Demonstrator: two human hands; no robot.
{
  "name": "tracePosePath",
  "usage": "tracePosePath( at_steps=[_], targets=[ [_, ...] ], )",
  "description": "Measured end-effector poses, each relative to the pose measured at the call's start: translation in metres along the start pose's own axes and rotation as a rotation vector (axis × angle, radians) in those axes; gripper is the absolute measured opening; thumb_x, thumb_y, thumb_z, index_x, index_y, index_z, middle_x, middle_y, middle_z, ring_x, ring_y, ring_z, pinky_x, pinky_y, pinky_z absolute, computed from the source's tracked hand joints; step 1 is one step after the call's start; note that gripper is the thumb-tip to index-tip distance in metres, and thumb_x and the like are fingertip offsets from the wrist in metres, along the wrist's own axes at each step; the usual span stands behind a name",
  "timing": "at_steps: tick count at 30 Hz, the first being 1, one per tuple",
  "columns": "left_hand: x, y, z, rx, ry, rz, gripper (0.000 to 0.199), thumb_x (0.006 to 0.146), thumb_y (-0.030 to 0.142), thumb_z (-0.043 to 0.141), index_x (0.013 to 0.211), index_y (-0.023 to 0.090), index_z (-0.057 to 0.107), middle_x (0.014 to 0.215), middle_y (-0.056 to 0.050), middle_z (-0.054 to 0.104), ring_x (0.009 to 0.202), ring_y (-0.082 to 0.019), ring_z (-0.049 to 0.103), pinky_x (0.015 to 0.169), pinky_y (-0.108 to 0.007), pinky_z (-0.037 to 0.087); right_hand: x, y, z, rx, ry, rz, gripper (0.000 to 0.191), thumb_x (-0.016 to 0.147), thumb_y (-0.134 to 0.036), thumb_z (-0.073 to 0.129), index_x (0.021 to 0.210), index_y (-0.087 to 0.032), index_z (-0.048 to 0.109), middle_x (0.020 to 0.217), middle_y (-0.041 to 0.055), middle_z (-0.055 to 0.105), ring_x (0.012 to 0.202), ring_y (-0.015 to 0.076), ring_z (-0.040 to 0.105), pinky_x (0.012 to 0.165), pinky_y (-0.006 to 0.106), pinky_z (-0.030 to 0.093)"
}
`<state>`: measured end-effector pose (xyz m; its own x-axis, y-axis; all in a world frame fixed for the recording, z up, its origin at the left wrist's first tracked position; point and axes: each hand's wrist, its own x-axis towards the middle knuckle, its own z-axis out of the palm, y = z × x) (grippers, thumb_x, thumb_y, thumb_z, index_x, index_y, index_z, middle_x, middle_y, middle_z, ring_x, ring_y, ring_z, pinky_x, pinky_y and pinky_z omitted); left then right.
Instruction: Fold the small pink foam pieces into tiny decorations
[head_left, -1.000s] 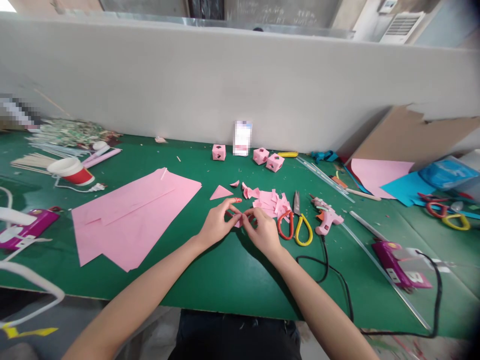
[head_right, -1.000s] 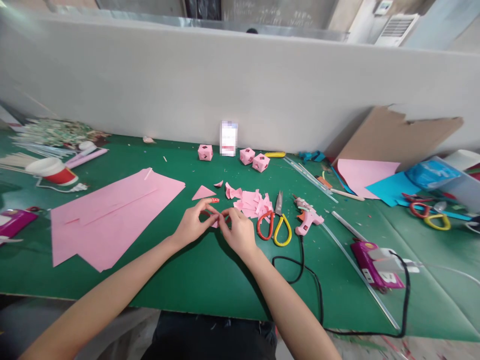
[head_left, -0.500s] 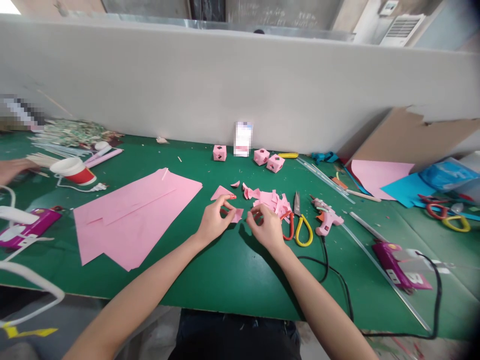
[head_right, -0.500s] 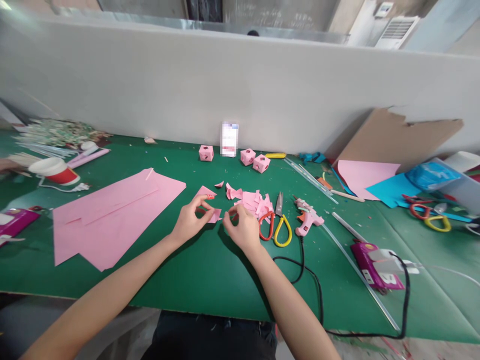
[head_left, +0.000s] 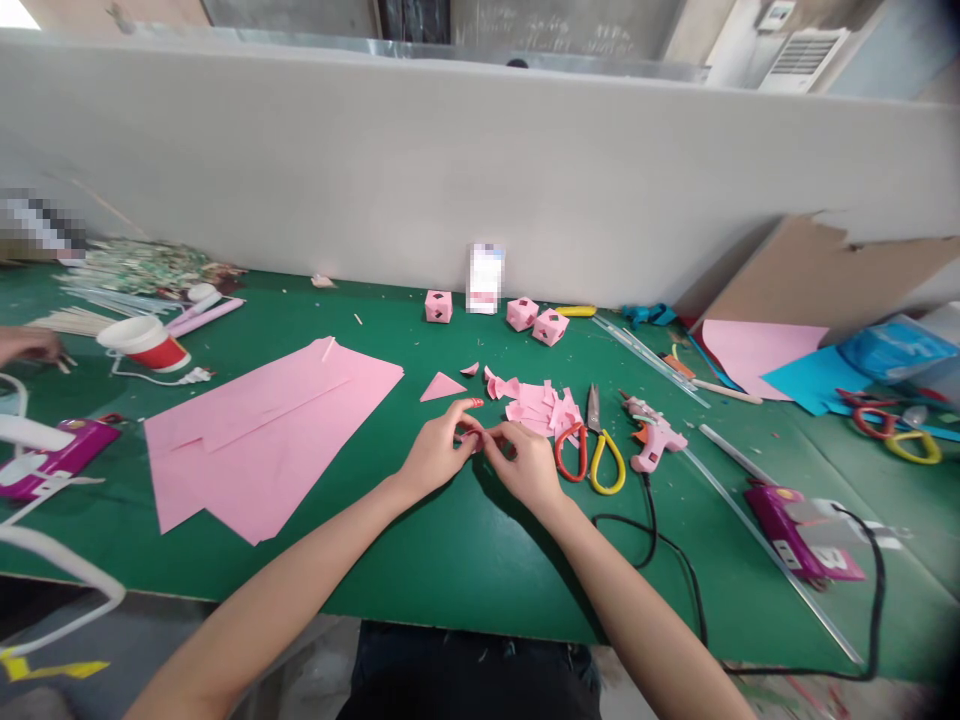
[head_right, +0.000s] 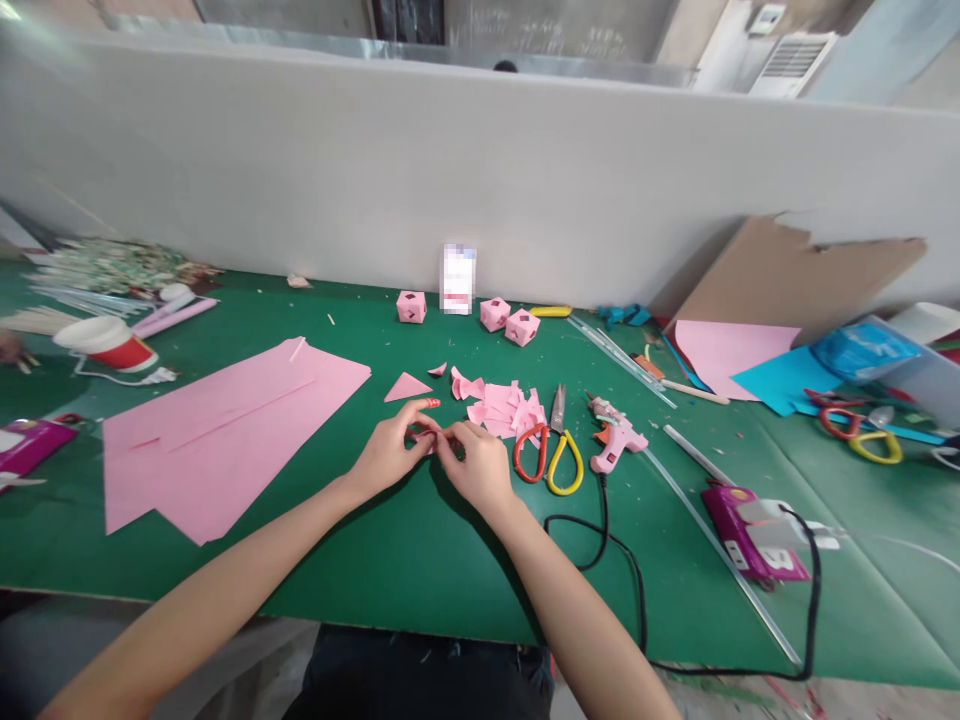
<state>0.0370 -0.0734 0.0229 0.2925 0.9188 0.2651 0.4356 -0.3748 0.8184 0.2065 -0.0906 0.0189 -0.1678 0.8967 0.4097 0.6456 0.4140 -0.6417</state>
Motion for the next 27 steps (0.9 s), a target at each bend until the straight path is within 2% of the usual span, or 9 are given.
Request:
tracePosePath(
  at_steps=[7, 13, 18, 22, 27],
  targets=[
    [-0.0021, 0.0003, -0.0015, 0.214, 0.027, 0.045, 0.040, 0.089, 0.019, 0.053, 0.128, 0.024, 0.049, 0.096, -0.001, 0.074, 0.086, -0.018, 0.070, 0.078, -0.030, 0.053, -0.0009, -0.0021, 0.0018, -0.030, -0.011, -0.002, 0.017, 0.092, -0.029, 0.054, 0.083, -0.021, 0.067, 0.077, 0.0020, 0.070, 0.065, 0.0155, 0.063, 0.058, 0.025, 0.042],
    [-0.0042, 0.0018, 0.0003, 0.258, 0.022, 0.033, 0.045, 0.086, 0.013, 0.052, 0.129, 0.024, 0.048, 0.090, 0.000, 0.072, 0.079, -0.017, 0.068, 0.072, -0.028, 0.051, -0.0022, -0.0042, 0.0033, -0.035, -0.045, 0.013, 0.014, 0.090, -0.028, 0.056, 0.081, -0.021, 0.065, 0.077, 0.0016, 0.070, 0.065, 0.0149, 0.063, 0.058, 0.024, 0.043],
    [-0.0037, 0.0013, 0.0028, 0.230, 0.068, 0.048, 0.045, 0.084, 0.010, 0.051, 0.127, 0.023, 0.050, 0.090, 0.000, 0.070, 0.084, -0.016, 0.068, 0.078, -0.029, 0.053, -0.0029, -0.0064, 0.0041, -0.037, -0.038, 0.019, 0.014, 0.090, -0.028, 0.055, 0.082, -0.021, 0.064, 0.078, 0.0012, 0.070, 0.064, 0.0144, 0.062, 0.058, 0.024, 0.042],
    [-0.0037, 0.0016, 0.0038, 0.117, 0.096, 0.042, 0.051, 0.083, 0.009, 0.054, 0.132, 0.022, 0.046, 0.094, -0.001, 0.071, 0.084, -0.015, 0.069, 0.082, -0.029, 0.055, -0.0019, -0.0076, 0.0030, -0.051, -0.033, 0.058, 0.012, 0.088, -0.027, 0.056, 0.080, -0.021, 0.063, 0.074, 0.0007, 0.068, 0.061, 0.0146, 0.061, 0.057, 0.025, 0.042],
    [-0.0074, 0.0046, 0.0046, 0.015, 0.041, 0.037, 0.063, 0.085, 0.010, 0.056, 0.143, 0.024, 0.035, 0.103, -0.003, 0.075, 0.094, -0.017, 0.072, 0.089, -0.033, 0.057, -0.0009, -0.0054, 0.0007, -0.035, -0.055, 0.085, 0.005, 0.084, -0.025, 0.059, 0.081, -0.022, 0.062, 0.077, 0.0011, 0.069, 0.065, 0.0157, 0.063, 0.060, 0.025, 0.045]
  ],
)
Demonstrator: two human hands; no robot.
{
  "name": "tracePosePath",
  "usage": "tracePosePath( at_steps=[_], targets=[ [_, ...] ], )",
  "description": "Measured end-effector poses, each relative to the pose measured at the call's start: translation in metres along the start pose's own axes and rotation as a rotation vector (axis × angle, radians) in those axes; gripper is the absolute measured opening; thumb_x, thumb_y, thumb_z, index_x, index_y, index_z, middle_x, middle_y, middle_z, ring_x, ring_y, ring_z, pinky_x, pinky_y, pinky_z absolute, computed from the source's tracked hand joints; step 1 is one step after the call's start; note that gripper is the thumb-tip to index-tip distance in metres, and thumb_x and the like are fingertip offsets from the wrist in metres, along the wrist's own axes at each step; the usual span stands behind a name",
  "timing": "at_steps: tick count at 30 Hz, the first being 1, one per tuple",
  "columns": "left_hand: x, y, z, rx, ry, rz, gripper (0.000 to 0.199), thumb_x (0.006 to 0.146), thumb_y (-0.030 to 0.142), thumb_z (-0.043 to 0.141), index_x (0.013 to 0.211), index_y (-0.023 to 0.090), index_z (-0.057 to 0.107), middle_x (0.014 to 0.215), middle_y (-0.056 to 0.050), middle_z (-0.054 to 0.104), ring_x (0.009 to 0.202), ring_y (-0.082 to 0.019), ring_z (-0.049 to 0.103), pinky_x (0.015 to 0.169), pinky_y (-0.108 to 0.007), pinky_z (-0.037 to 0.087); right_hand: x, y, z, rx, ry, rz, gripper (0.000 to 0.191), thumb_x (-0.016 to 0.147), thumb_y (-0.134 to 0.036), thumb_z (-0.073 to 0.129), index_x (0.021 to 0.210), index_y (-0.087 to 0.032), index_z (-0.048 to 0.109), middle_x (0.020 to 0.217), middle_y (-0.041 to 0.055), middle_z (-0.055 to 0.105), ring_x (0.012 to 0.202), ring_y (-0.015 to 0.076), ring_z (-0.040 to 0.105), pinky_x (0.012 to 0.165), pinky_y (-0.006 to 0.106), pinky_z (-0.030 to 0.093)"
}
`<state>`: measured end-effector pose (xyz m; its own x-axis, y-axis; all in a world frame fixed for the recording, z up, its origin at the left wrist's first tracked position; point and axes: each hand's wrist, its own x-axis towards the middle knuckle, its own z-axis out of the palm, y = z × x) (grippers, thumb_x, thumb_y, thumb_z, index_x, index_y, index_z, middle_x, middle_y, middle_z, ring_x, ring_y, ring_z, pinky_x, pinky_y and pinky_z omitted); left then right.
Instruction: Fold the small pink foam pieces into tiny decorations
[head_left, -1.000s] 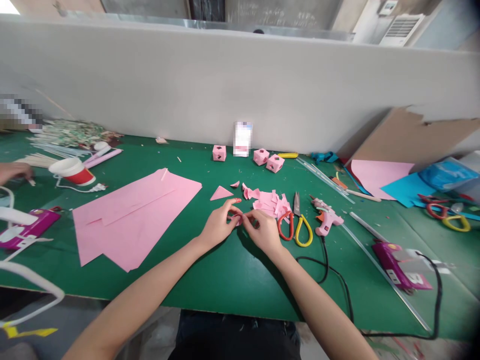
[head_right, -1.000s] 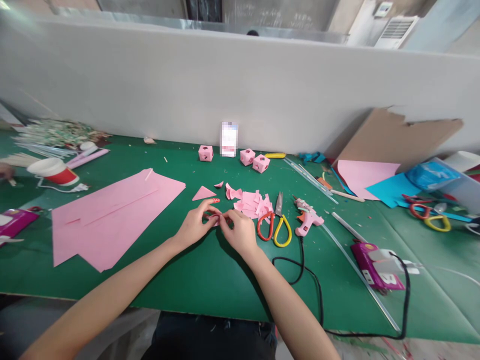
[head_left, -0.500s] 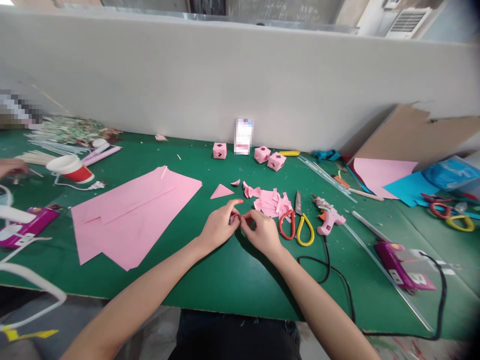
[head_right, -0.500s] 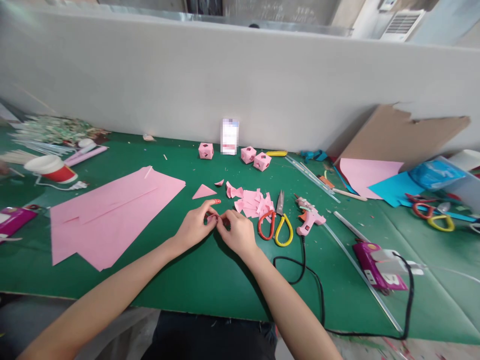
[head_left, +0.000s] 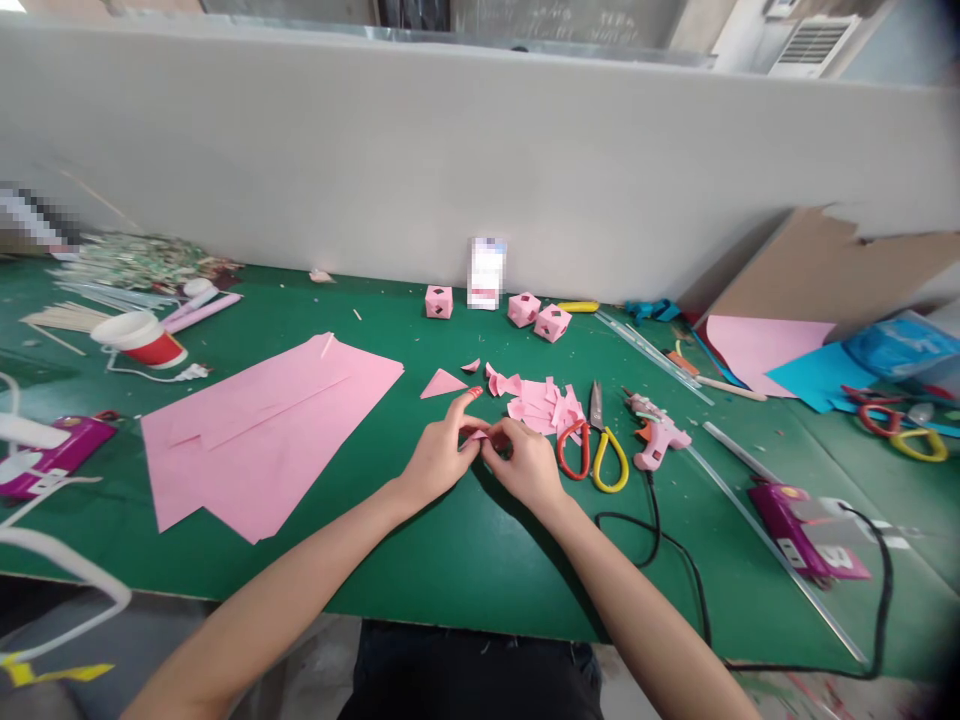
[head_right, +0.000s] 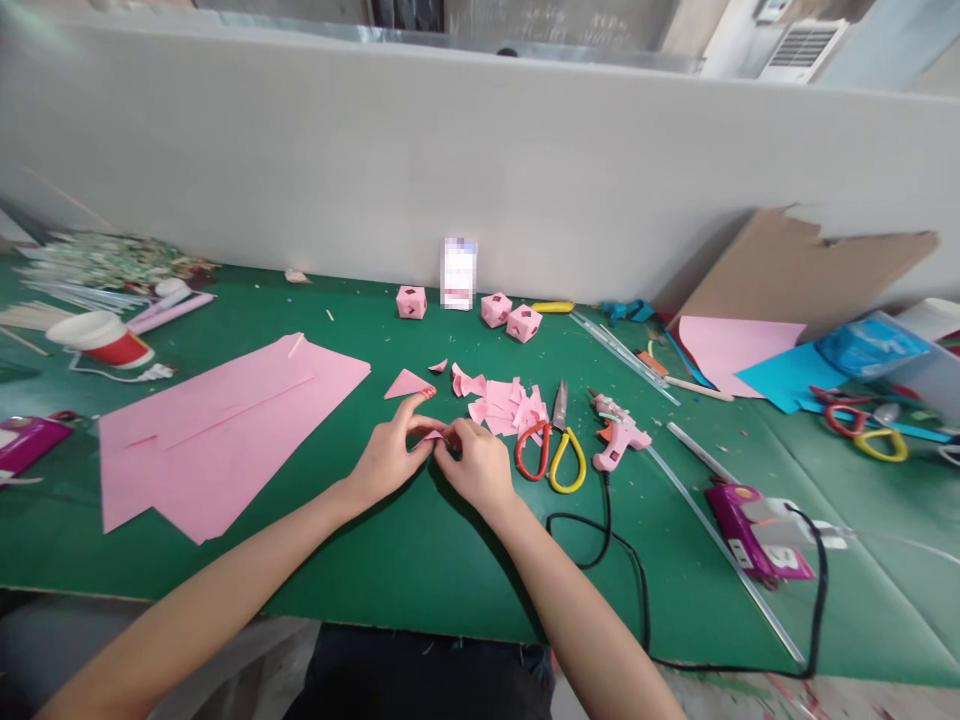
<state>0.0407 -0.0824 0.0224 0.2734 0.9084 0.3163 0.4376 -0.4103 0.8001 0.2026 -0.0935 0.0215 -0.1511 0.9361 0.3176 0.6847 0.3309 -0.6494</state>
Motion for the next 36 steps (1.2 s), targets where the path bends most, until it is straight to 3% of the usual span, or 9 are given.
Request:
tracePosePath(
  at_steps=[7, 15, 27, 32, 36],
  targets=[
    [-0.001, -0.003, 0.006, -0.203, -0.021, -0.058, 0.076, 0.083, 0.007, 0.058, 0.149, 0.023, 0.024, 0.129, -0.012, 0.066, 0.102, -0.017, 0.072, 0.093, -0.034, 0.059, 0.004, 0.010, 0.002, 0.084, 0.046, 0.055, 0.007, 0.081, -0.028, 0.059, 0.080, -0.022, 0.062, 0.074, 0.0015, 0.068, 0.064, 0.0165, 0.062, 0.058, 0.026, 0.045],
    [-0.001, 0.006, 0.008, -0.371, -0.019, -0.098, 0.066, 0.083, 0.008, 0.059, 0.144, 0.019, 0.034, 0.118, -0.012, 0.072, 0.103, -0.019, 0.072, 0.096, -0.036, 0.058, 0.006, 0.010, 0.005, 0.362, 0.093, 0.172, 0.011, 0.076, -0.028, 0.059, 0.083, -0.021, 0.054, 0.073, 0.0003, 0.064, 0.066, 0.0173, 0.062, 0.057, 0.027, 0.046],
    [-0.003, 0.003, 0.006, -0.422, -0.082, -0.084, 0.064, 0.081, 0.004, 0.052, 0.141, 0.021, 0.040, 0.127, -0.011, 0.067, 0.116, -0.021, 0.066, 0.102, -0.038, 0.054, 0.006, 0.009, 0.006, 0.368, 0.127, 0.166, 0.007, 0.081, -0.028, 0.055, 0.079, -0.021, 0.052, 0.069, -0.0016, 0.059, 0.061, 0.0152, 0.055, 0.055, 0.026, 0.040],
    [0.000, 0.006, 0.001, -0.478, -0.047, -0.140, 0.047, 0.091, 0.020, 0.054, 0.136, 0.021, 0.043, 0.124, -0.012, 0.069, 0.117, -0.024, 0.065, 0.101, -0.040, 0.054, 0.007, 0.011, 0.006, 0.429, 0.122, 0.210, 0.016, 0.084, -0.035, 0.058, 0.080, -0.020, 0.058, 0.070, 0.0007, 0.063, 0.062, 0.0160, 0.057, 0.057, 0.028, 0.042],
    [0.002, 0.009, -0.001, -0.503, -0.051, -0.179, 0.054, 0.087, 0.033, 0.066, 0.135, 0.021, 0.045, 0.123, -0.012, 0.070, 0.115, -0.025, 0.066, 0.099, -0.040, 0.056, 0.008, 0.013, 0.005, 0.438, 0.117, 0.219, 0.021, 0.085, -0.039, 0.059, 0.078, -0.019, 0.059, 0.068, 0.0014, 0.063, 0.061, 0.0166, 0.058, 0.056, 0.028, 0.042]
  ],
)
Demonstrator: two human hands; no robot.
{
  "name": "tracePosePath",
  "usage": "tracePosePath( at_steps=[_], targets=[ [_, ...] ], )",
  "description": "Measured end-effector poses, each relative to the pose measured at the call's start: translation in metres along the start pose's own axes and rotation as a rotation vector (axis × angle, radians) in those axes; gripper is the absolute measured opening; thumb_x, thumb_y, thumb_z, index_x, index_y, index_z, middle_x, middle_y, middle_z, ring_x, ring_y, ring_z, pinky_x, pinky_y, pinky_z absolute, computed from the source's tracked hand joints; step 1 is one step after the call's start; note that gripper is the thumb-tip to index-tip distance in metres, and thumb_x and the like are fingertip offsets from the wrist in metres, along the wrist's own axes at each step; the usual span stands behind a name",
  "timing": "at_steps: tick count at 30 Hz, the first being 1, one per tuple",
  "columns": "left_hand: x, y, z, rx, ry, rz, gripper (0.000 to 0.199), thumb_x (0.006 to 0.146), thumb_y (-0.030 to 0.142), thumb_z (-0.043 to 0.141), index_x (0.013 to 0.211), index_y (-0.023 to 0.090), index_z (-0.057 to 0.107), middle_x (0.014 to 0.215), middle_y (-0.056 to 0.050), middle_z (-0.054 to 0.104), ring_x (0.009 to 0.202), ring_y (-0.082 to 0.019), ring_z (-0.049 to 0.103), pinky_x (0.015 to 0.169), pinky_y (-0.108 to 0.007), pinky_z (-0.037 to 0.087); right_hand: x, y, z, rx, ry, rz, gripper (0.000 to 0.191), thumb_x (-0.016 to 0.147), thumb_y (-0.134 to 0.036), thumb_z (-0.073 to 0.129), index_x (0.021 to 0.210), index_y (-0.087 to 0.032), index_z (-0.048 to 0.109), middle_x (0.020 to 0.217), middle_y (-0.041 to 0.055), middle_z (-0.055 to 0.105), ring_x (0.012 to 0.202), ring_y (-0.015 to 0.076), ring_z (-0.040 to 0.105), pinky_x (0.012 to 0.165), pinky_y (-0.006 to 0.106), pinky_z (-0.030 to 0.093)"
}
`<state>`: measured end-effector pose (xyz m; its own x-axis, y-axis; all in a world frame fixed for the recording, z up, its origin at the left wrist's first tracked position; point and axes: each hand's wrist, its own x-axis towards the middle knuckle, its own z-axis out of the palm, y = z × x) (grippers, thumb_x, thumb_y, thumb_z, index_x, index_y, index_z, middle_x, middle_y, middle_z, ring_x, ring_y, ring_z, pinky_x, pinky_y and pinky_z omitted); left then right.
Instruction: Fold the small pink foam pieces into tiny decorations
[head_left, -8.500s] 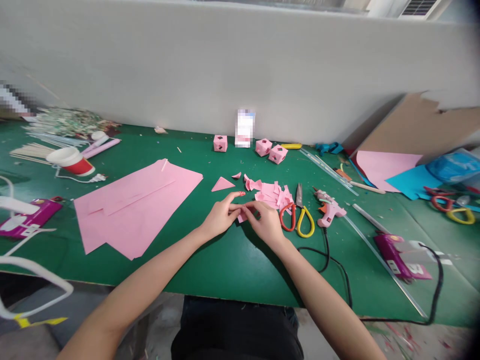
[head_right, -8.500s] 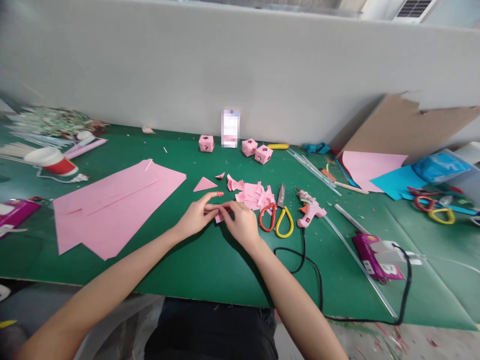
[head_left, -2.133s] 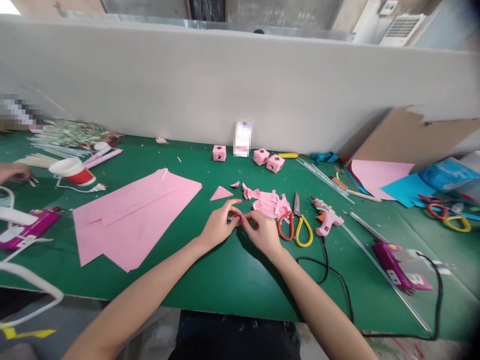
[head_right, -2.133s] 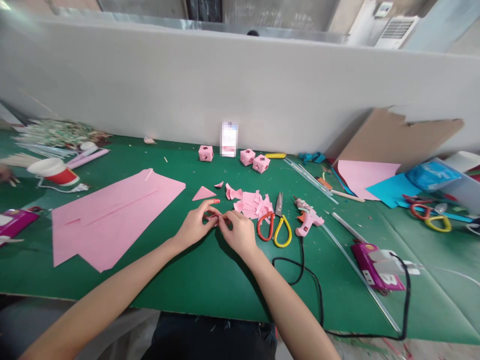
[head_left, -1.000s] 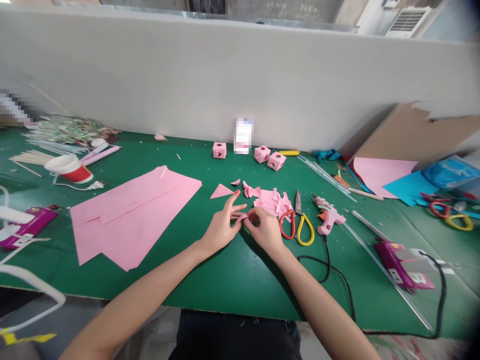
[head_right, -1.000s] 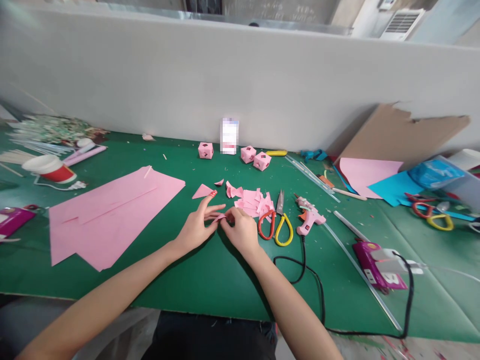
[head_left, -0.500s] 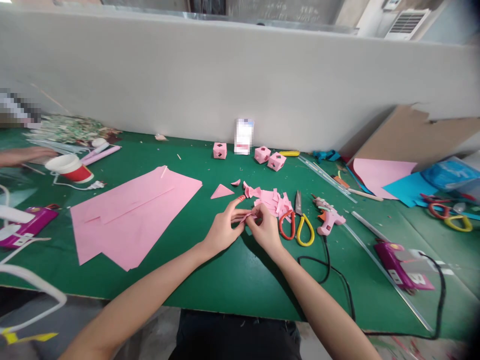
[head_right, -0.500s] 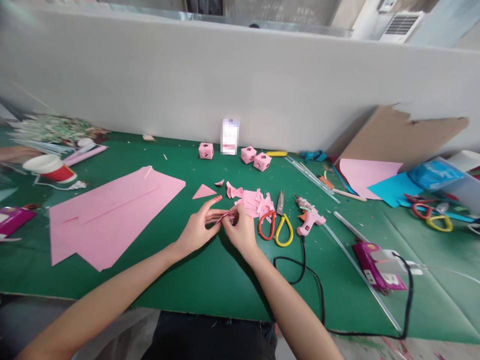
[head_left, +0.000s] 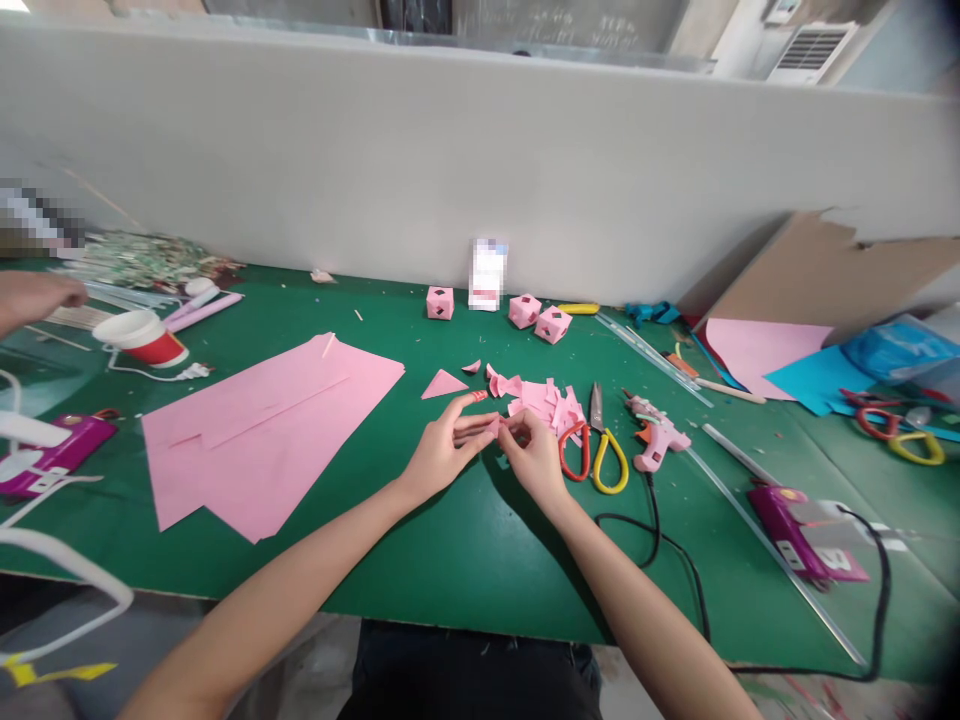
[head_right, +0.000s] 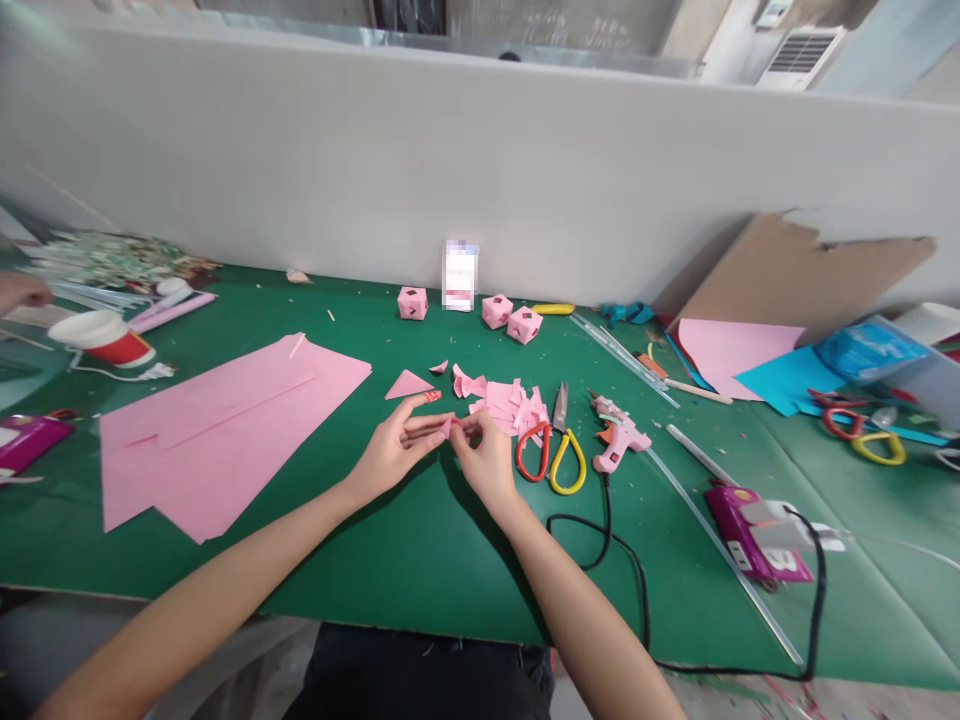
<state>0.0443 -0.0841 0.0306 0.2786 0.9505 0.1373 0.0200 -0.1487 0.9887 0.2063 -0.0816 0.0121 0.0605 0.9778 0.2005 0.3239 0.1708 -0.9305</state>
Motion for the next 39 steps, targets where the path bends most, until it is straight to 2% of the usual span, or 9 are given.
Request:
tracePosePath(
  at_steps=[7, 15, 19, 25, 30, 34, 39],
  targets=[
    [0.004, -0.003, -0.004, 0.061, 0.044, 0.015, 0.052, 0.085, 0.034, 0.069, 0.131, 0.020, 0.048, 0.114, -0.010, 0.073, 0.105, -0.022, 0.071, 0.092, -0.035, 0.059, -0.001, -0.003, 0.000, 0.004, -0.048, -0.013, 0.023, 0.085, -0.041, 0.062, 0.080, -0.019, 0.064, 0.071, 0.0028, 0.068, 0.063, 0.0168, 0.062, 0.055, 0.026, 0.044],
    [0.006, -0.001, -0.007, 0.175, 0.129, 0.038, 0.043, 0.085, 0.031, 0.068, 0.123, 0.019, 0.054, 0.096, -0.005, 0.077, 0.085, -0.019, 0.075, 0.083, -0.032, 0.060, -0.006, -0.012, -0.002, -0.060, -0.115, -0.057, 0.034, 0.093, -0.047, 0.052, 0.080, -0.020, 0.066, 0.070, 0.0029, 0.071, 0.060, 0.0166, 0.063, 0.054, 0.027, 0.045],
    [0.004, 0.002, -0.008, 0.269, 0.130, 0.049, 0.039, 0.086, 0.025, 0.066, 0.124, 0.022, 0.057, 0.092, -0.002, 0.079, 0.085, -0.019, 0.076, 0.086, -0.032, 0.059, -0.008, -0.014, -0.002, -0.142, -0.118, -0.084, 0.034, 0.094, -0.048, 0.051, 0.078, -0.021, 0.066, 0.070, 0.0024, 0.072, 0.058, 0.0161, 0.063, 0.057, 0.027, 0.047],
    [0.003, -0.001, -0.006, 0.363, 0.084, 0.037, 0.041, 0.085, 0.018, 0.063, 0.125, 0.025, 0.057, 0.092, 0.002, 0.079, 0.086, -0.019, 0.076, 0.089, -0.031, 0.058, -0.007, -0.011, -0.003, -0.198, -0.066, -0.151, 0.019, 0.089, -0.040, 0.061, 0.091, -0.022, 0.066, 0.076, 0.0014, 0.073, 0.067, 0.0176, 0.066, 0.064, 0.028, 0.050],
    [0.005, -0.003, -0.007, 0.334, 0.090, 0.015, 0.035, 0.086, 0.023, 0.063, 0.121, 0.024, 0.057, 0.092, 0.001, 0.079, 0.083, -0.019, 0.076, 0.086, -0.033, 0.059, -0.006, -0.012, -0.004, -0.209, -0.071, -0.213, 0.018, 0.093, -0.032, 0.056, 0.084, -0.023, 0.068, 0.079, 0.0002, 0.073, 0.069, 0.0170, 0.066, 0.067, 0.029, 0.049],
    [0.006, -0.001, -0.009, 0.346, 0.155, 0.019, 0.036, 0.084, 0.028, 0.068, 0.118, 0.023, 0.058, 0.089, -0.001, 0.079, 0.086, -0.022, 0.076, 0.086, -0.035, 0.059, -0.006, -0.012, -0.004, -0.219, -0.053, -0.202, 0.018, 0.093, -0.033, 0.056, 0.085, -0.023, 0.069, 0.080, 0.0011, 0.073, 0.070, 0.0179, 0.066, 0.067, 0.030, 0.049],
    [0.006, -0.002, -0.010, 0.336, 0.146, 0.013, 0.036, 0.083, 0.029, 0.070, 0.117, 0.024, 0.060, 0.085, 0.000, 0.079, 0.081, -0.023, 0.076, 0.084, -0.037, 0.060, -0.005, -0.010, -0.002, -0.240, -0.064, -0.185, 0.017, 0.092, -0.034, 0.056, 0.090, -0.023, 0.069, 0.084, 0.0024, 0.074, 0.070, 0.0185, 0.067, 0.068, 0.031, 0.051]
  ],
)
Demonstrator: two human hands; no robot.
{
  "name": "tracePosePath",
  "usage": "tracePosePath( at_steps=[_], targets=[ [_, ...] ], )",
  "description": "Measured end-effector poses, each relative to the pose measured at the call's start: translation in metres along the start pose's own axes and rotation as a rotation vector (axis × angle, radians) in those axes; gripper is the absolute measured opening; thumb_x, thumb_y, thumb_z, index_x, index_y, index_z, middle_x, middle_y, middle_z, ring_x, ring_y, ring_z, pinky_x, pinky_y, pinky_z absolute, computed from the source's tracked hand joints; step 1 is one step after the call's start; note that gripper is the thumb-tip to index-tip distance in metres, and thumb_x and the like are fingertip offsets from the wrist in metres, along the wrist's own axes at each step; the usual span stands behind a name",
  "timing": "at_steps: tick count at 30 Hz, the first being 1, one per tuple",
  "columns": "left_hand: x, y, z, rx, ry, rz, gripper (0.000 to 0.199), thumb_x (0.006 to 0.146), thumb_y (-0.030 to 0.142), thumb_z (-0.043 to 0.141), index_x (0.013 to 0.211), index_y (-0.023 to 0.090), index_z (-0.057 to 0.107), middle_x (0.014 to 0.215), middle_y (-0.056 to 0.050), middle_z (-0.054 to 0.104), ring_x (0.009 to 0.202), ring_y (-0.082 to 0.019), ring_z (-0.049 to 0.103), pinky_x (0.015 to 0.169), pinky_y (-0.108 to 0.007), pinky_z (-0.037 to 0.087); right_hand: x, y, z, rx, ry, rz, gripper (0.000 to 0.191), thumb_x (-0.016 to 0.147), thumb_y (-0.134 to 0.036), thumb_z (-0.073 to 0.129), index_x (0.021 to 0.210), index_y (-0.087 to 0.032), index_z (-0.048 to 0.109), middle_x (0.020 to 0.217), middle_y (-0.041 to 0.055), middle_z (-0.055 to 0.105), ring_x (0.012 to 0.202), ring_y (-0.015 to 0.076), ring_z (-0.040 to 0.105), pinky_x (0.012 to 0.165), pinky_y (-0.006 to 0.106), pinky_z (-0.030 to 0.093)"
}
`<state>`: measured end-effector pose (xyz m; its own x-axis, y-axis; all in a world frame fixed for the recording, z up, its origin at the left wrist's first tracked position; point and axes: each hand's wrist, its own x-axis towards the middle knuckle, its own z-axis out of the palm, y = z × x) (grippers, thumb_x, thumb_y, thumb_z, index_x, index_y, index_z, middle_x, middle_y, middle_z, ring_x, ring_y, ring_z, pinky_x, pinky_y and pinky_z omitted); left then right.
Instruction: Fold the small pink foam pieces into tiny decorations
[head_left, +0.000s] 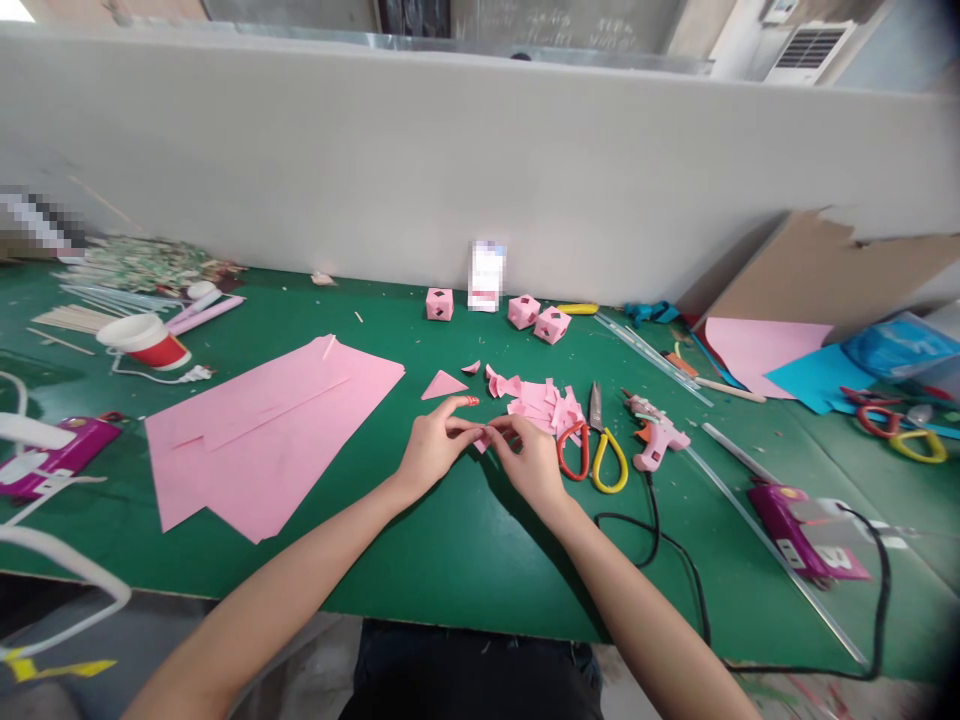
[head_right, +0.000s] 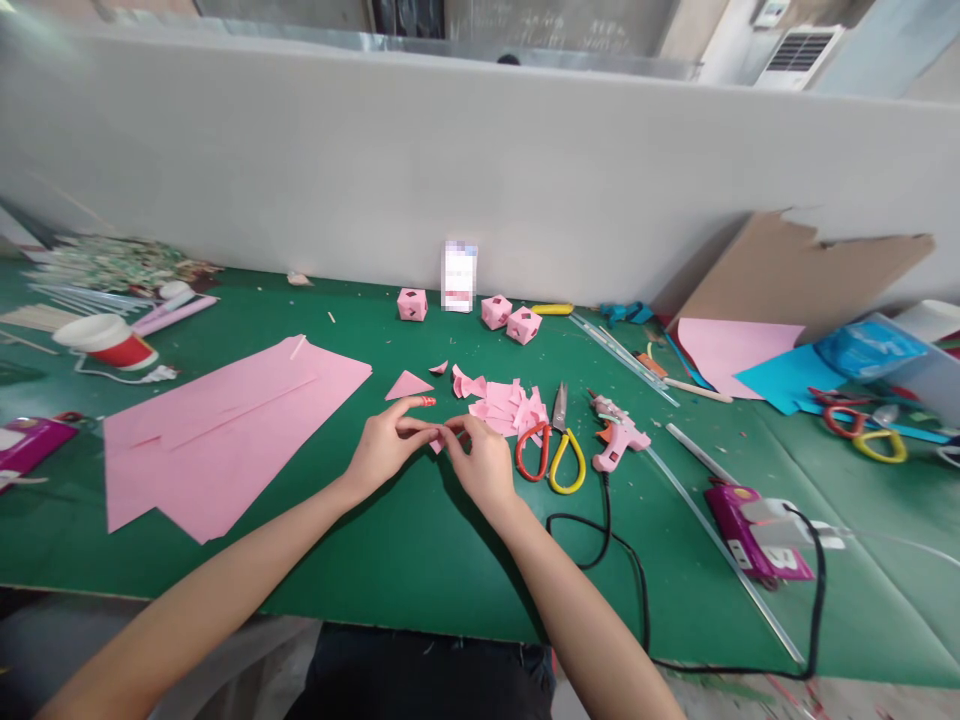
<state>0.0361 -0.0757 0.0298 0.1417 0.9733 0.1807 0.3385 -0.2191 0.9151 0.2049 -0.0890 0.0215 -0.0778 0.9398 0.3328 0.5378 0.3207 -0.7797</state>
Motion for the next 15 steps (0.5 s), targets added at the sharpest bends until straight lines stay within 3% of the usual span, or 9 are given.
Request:
tracePosePath(
  at_steps=[8, 15],
  targets=[
    [0.0001, 0.0008, 0.0013, -0.023, 0.008, -0.011, 0.037, 0.083, 0.027, 0.069, 0.119, 0.023, 0.058, 0.092, -0.003, 0.079, 0.084, -0.022, 0.076, 0.083, -0.035, 0.060, 0.0000, 0.0042, -0.0005, -0.032, -0.008, -0.014, 0.017, 0.093, -0.032, 0.054, 0.089, -0.022, 0.067, 0.084, 0.0026, 0.073, 0.072, 0.0187, 0.066, 0.068, 0.030, 0.049],
    [-0.0001, 0.0041, -0.0003, 0.008, 0.019, -0.001, 0.041, 0.082, 0.028, 0.071, 0.120, 0.023, 0.057, 0.083, 0.000, 0.079, 0.081, -0.022, 0.076, 0.082, -0.034, 0.059, -0.0012, 0.0038, 0.0023, -0.073, 0.013, 0.009, 0.016, 0.091, -0.032, 0.055, 0.082, -0.022, 0.063, 0.078, 0.0025, 0.071, 0.067, 0.0182, 0.065, 0.061, 0.029, 0.047]
  ],
)
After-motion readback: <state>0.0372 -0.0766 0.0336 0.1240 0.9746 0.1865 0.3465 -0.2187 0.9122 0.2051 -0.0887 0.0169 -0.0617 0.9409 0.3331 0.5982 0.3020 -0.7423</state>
